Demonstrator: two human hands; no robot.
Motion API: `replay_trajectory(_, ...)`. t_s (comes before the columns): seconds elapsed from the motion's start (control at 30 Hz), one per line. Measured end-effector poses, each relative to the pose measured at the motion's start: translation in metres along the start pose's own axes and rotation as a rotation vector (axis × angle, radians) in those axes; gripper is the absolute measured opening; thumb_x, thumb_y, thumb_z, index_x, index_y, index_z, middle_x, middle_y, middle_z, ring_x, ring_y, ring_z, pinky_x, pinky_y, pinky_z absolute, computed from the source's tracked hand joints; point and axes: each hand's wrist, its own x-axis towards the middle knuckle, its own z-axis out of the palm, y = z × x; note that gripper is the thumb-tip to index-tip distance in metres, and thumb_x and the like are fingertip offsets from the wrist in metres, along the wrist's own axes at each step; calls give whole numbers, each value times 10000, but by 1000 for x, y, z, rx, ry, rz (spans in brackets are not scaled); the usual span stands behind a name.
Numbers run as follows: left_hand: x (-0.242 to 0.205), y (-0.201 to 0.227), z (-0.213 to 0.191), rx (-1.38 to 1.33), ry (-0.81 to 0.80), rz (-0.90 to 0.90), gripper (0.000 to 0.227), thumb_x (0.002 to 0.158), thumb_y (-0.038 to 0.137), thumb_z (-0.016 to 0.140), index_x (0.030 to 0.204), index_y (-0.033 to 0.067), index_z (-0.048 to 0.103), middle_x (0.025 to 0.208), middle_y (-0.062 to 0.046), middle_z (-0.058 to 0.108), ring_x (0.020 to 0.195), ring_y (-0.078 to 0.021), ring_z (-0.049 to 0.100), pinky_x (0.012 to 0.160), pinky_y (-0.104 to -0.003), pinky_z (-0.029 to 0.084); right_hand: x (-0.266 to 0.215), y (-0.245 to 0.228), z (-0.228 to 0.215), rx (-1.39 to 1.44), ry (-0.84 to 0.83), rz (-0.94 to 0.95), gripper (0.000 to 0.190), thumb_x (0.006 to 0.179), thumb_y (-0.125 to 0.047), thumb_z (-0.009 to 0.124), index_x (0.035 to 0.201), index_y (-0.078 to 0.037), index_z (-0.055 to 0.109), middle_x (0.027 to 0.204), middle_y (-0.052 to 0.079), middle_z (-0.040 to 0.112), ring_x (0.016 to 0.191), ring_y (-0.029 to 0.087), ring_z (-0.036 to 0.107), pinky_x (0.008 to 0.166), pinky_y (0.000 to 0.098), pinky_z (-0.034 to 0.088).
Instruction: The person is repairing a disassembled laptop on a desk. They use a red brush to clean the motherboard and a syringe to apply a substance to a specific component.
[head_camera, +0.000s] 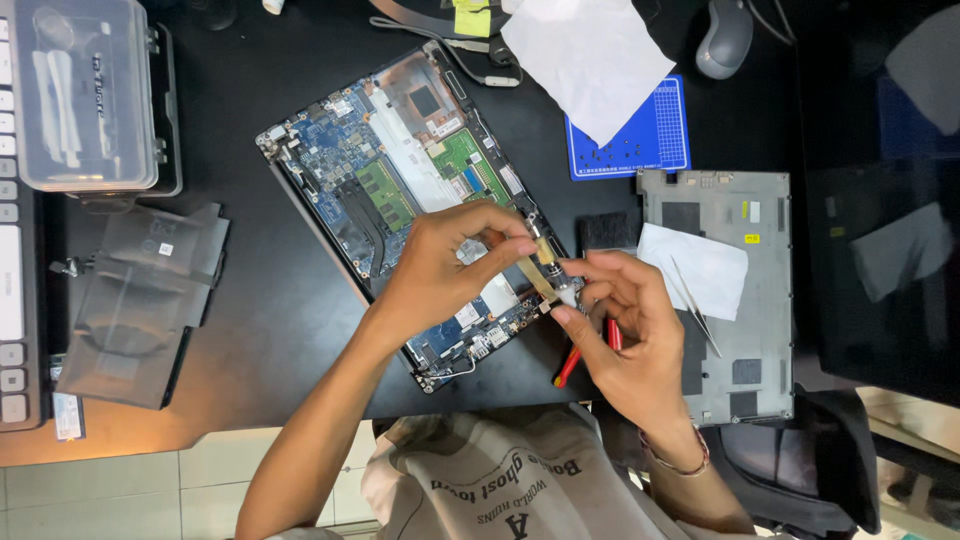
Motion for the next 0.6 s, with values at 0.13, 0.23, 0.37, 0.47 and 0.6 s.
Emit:
replay_trajectory(0.13,0,-3,0,6,-29,1,54,959,34,781,993,75,772,876,-99,778,745,-230,735,765,-403,625,-1,3,1,-22,11,-9,541,858,121,799,1342,63,565,1148,245,773,721,203,629,557,300,501)
replay_trajectory(0.23,0,-3,0,11,-53,-13,33,969,39,767,982,62,747,835,-93,744,755,-227,728,758,-392,623,0,2,1,-51,14,-38,503,872,139,776,1326,66,571,1153,249,773,715,212,636,568,317,508)
replay_trajectory(0.37,1,-3,-1,2,-83,-13,68,948,-17,736,952,52,737,792,-95,714,739,-231,709,749,-408,621,1,1,2,-88,58,-70,465,886,174,737,1313,74,580,1156,254,760,716,235,644,567,334,515)
replay_trajectory(0.47,1,-8,-2,-20,-80,-20,99,907,-49,741,924,48,737,756,-85,695,725,-217,693,740,-408,620,3,3,-4,-124,113,-80,455,908,182,724,1323,78,568,1185,258,739,746,232,640,593,335,519)
replay_trajectory(0.6,2,-5,-2,-78,-38,-70,102,916,-42,737,954,47,771,759,-91,716,780,-179,708,793,-404,632,4,11,-12,-54,72,-34,472,916,150,731,1343,67,549,1202,236,738,765,190,624,622,306,517)
